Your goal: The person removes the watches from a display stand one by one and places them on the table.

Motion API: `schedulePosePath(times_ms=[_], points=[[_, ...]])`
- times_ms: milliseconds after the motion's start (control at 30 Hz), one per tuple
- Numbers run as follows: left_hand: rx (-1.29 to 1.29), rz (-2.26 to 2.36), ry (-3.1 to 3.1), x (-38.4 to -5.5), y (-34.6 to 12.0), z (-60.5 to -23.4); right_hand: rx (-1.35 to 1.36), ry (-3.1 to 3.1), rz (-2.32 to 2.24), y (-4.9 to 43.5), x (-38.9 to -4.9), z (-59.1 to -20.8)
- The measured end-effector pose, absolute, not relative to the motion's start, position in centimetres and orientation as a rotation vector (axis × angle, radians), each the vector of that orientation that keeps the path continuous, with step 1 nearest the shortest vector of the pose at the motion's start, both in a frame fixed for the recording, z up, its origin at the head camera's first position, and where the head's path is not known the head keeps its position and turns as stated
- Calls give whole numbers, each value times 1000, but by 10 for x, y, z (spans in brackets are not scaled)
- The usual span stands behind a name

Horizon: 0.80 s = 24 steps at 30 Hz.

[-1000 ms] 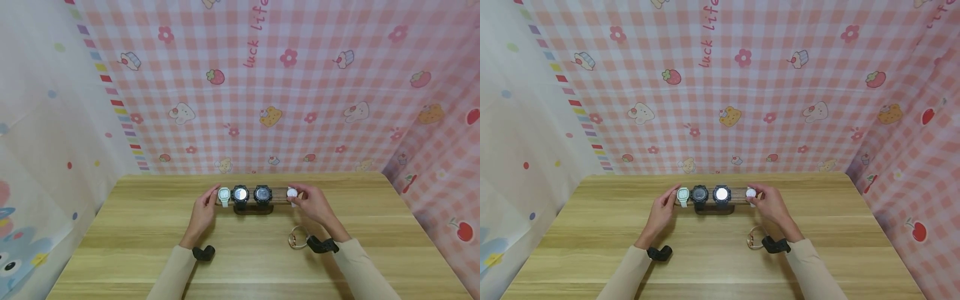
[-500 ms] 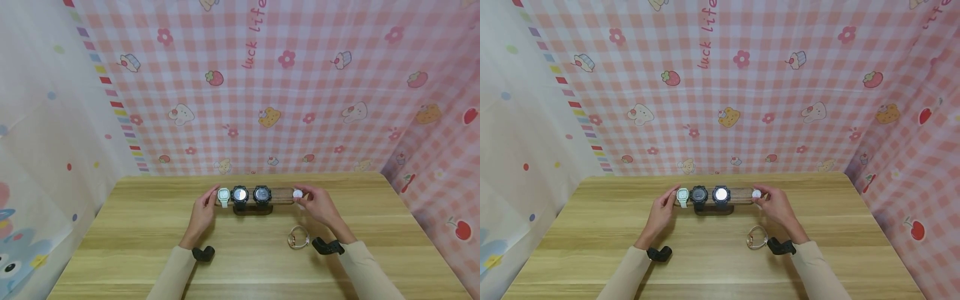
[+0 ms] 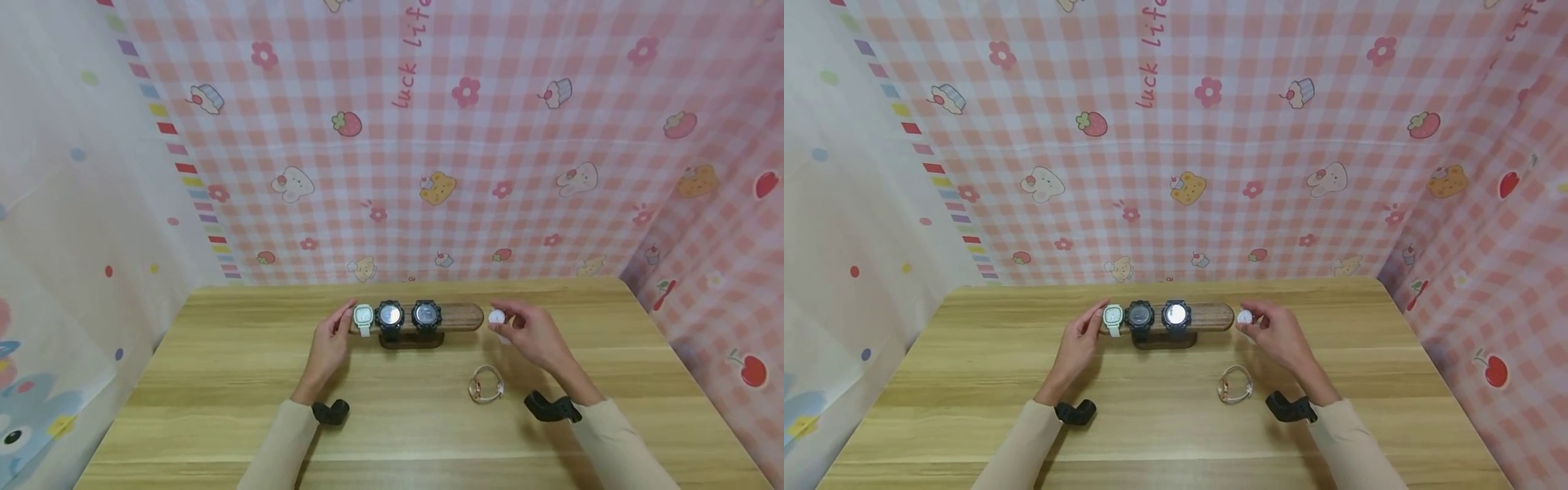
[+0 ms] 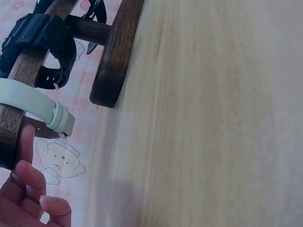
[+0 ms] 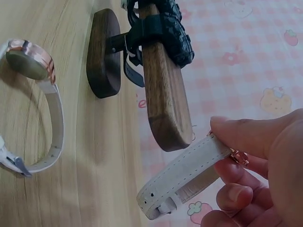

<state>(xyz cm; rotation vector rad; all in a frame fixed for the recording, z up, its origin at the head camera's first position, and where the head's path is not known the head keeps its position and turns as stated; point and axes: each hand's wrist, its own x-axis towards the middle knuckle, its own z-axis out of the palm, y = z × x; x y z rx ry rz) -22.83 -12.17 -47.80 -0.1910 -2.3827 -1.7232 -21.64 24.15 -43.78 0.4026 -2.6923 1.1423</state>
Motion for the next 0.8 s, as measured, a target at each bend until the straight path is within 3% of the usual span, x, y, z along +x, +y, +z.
schedulePosePath(times_ms=[800], points=[[-197,-1712,-2399,-223,-120,-468,655,-2688,1195,206,-181,-417]])
